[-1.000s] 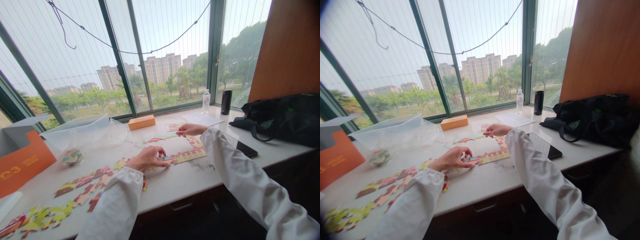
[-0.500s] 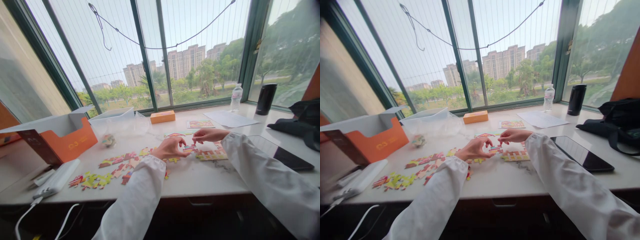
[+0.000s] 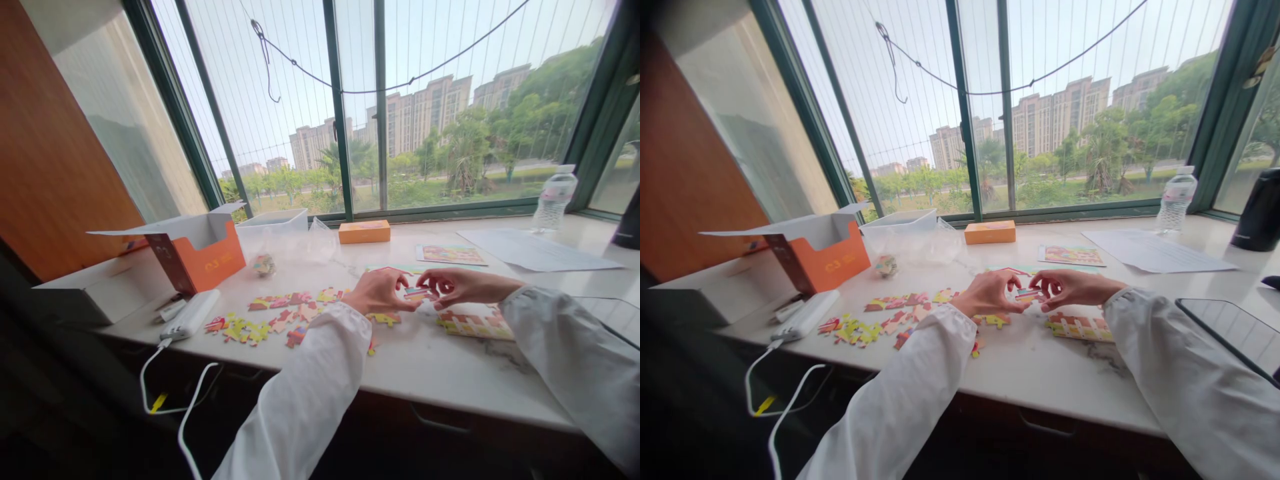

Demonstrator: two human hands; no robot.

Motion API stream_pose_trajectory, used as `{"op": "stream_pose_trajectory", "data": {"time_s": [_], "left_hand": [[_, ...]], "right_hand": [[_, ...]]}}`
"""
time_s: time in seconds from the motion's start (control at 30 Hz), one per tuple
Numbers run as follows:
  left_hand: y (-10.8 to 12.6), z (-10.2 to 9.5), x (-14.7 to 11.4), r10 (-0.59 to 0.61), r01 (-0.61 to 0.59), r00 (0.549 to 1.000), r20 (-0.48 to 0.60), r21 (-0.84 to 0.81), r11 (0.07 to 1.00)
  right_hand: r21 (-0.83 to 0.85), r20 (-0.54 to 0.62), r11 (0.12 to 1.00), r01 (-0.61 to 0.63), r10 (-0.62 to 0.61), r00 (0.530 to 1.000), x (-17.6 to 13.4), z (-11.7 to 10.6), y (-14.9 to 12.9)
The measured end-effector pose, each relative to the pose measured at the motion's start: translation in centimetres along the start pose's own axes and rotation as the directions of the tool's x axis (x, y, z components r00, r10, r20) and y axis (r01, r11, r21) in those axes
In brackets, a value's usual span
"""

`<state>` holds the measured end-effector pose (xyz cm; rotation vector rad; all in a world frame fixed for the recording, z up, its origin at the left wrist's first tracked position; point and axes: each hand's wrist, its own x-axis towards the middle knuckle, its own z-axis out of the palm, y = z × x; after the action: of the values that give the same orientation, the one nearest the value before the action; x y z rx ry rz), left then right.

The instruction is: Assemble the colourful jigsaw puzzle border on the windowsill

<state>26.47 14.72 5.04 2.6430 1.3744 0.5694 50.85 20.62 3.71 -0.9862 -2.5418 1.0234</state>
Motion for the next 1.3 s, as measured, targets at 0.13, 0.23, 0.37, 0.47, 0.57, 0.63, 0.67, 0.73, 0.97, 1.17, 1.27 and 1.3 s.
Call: {"op": "stream_pose_trajectory", "data": {"time_s": [0.13, 0.23, 0.37, 0.47, 0.57, 0.63, 0.67, 0.73, 0.97, 1.17, 1.27, 1.3], "left_hand": [[0.0, -0.1, 0.0, -0.062, 0.062, 0.998, -0.019, 0.001, 0.998], [0.0, 0.0, 0.0, -0.05, 0.05, 0.997, -0.055, 0.006, 0.999], [-0.2, 0.1, 0.1, -0.034, 0.038, 0.991, -0.126, 0.031, 0.999], [-0.7, 0.0, 0.3, -0.078, 0.084, 0.986, -0.145, 0.034, 0.996], [-1.4, -0.1, 0.5, -0.156, 0.164, 0.983, -0.101, 0.072, 0.984], [-2.0, -0.4, 0.5, -0.199, 0.203, 0.979, -0.047, 0.114, 0.972], [-2.2, -0.5, 0.5, -0.209, 0.209, 0.978, -0.016, 0.128, 0.97], [-2.6, -0.9, 0.3, -0.21, 0.2, 0.976, 0.059, 0.134, 0.971], [-4.6, -2.3, -0.5, -0.312, 0.315, 0.908, 0.281, 0.035, 0.948], [-6.3, -3.2, -1.1, -0.396, 0.427, 0.832, 0.387, 0.008, 0.904], [-6.6, -3.6, -1.2, -0.392, 0.422, 0.825, 0.407, 0.02, 0.907], [-6.6, -3.8, -1.3, -0.391, 0.421, 0.82, 0.418, 0.021, 0.907]], "right_hand": [[-0.022, -0.051, 1.0, 0.012, -0.013, 0.999, 0.1, 0.0, -0.3], [-0.025, -0.093, 0.999, 0.025, -0.027, 0.995, 0.0, 0.0, -0.6], [-0.061, -0.213, 0.997, 0.057, -0.069, 0.975, 0.0, 0.0, -1.3], [-0.136, -0.308, 0.987, 0.082, -0.121, 0.944, 0.1, -0.2, -1.5], [-0.212, -0.387, 0.975, 0.074, -0.153, 0.91, 0.4, -0.4, -0.9], [-0.233, -0.406, 0.97, 0.07, -0.162, 0.899, 0.5, -0.4, -0.3], [-0.235, -0.403, 0.969, 0.072, -0.165, 0.9, 0.6, -0.4, 0.0], [-0.235, -0.383, 0.969, 0.076, -0.164, 0.909, 0.7, -0.4, 0.5], [-0.232, -0.344, 0.972, 0.045, -0.126, 0.93, 0.5, -0.4, 0.5], [-0.238, -0.322, 0.97, 0.048, -0.125, 0.938, 0.5, -0.5, 0.4], [-0.247, -0.315, 0.968, 0.052, -0.131, 0.94, 0.7, -0.5, 0.8], [-0.246, -0.318, 0.968, 0.052, -0.131, 0.939, 0.8, -0.5, 0.9]]}}
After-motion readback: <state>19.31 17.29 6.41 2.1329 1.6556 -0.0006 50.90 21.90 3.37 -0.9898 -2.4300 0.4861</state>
